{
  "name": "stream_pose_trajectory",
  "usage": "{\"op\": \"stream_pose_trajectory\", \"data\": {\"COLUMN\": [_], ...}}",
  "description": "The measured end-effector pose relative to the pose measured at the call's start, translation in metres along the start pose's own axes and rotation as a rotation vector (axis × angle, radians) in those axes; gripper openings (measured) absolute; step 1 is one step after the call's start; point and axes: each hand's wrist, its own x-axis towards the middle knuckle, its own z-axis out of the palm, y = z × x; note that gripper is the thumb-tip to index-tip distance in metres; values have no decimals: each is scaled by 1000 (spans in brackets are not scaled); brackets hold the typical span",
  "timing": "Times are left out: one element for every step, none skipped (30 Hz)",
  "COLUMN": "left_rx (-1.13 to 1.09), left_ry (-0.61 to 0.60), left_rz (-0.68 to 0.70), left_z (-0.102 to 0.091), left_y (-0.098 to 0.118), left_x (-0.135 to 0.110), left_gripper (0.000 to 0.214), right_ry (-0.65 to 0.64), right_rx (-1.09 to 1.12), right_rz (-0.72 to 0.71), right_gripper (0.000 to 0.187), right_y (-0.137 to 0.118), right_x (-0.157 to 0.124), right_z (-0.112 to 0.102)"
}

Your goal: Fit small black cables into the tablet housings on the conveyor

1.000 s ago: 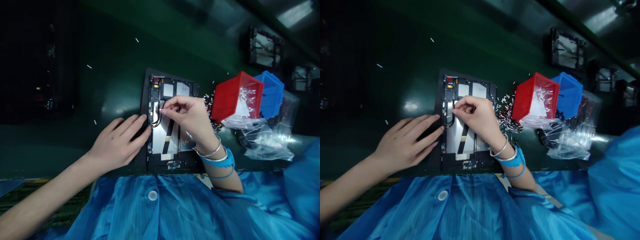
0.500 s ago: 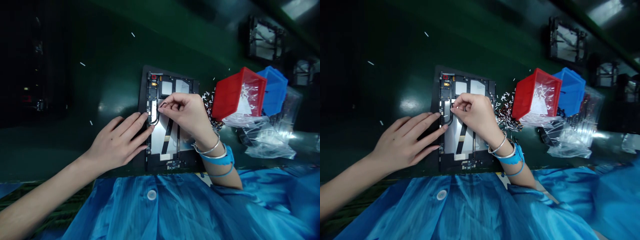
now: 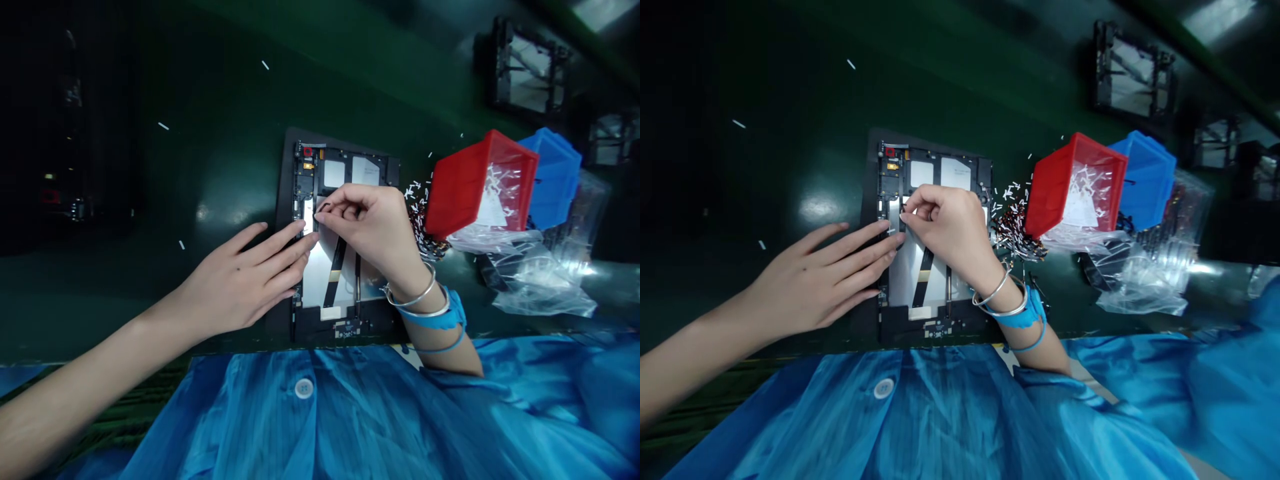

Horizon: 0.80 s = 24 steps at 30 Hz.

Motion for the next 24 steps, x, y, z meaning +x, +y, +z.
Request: {"op": "stream_pose_trajectory", "data": {"left_rx": [-20, -39, -55, -67, -76, -84, -86, -76, -50, -14, 19, 42, 49, 37, 12, -22, -62, -110, -168, -235, -303, -369, -424, -465], "left_ry": [-3, -6, -8, -10, -9, -3, 1, 5, 6, 6, 10, 17, 27, 41, 53, 65, 80, 101, 129, 159, 189, 216, 237, 251], "left_rz": [-7, -17, -28, -34, -38, -35, -31, -24, -14, -4, 4, 7, 6, -1, -16, -34, -52, -76, -106, -140, -175, -209, -237, -254], "left_z": [0, 0, 0, 0, -1, -1, -1, -2, -3, -4, -5, -6, -7, -8, -9, -10, -12, -13, -14, -15, -16, -16, -15, -15], "left_y": [-1, -1, -2, -2, -2, -2, -2, -1, 0, 0, 0, 0, -2, -4, -7, -11, -15, -20, -24, -27, -29, -31, -32, -33], "left_x": [0, 0, 0, 0, 0, 0, 0, 1, 1, 2, 4, 6, 9, 12, 16, 20, 24, 27, 30, 31, 32, 32, 31, 30], "left_gripper": [38, 38, 38, 38, 38, 38, 37, 37, 36, 35, 35, 36, 37, 38, 38, 38, 37, 37, 36, 36, 35, 35, 35, 34], "right_ry": [5, 13, 20, 25, 29, 30, 31, 35, 41, 47, 54, 67, 92, 133, 185, 233, 262, 258, 220, 155, 84, 26, -10, -24], "right_rx": [6, 10, 9, 5, 0, -6, -9, -7, -2, 1, -6, -25, -63, -120, -190, -265, -339, -409, -474, -536, -598, -660, -722, -781], "right_rz": [3, 6, 9, 10, 10, 10, 10, 10, 10, 8, 0, -16, -39, -69, -105, -148, -204, -276, -361, -458, -556, -649, -727, -789], "right_gripper": [5, 5, 5, 5, 6, 6, 6, 7, 7, 8, 7, 6, 5, 6, 10, 11, 10, 8, 11, 15, 19, 21, 22, 23], "right_y": [0, 0, 0, 0, 0, 0, 1, 1, 1, 2, 2, 2, 2, 2, 1, 0, -1, -2, -3, -4, -5, -6, -7, -8], "right_x": [0, 1, 2, 2, 3, 4, 4, 5, 6, 7, 7, 6, 5, 2, -1, -6, -12, -18, -24, -29, -33, -36, -38, -39], "right_z": [0, 1, 1, 2, 2, 3, 3, 4, 4, 5, 5, 5, 5, 4, 3, 1, -2, -4, -6, -7, -8, -8, -7, -5]}}
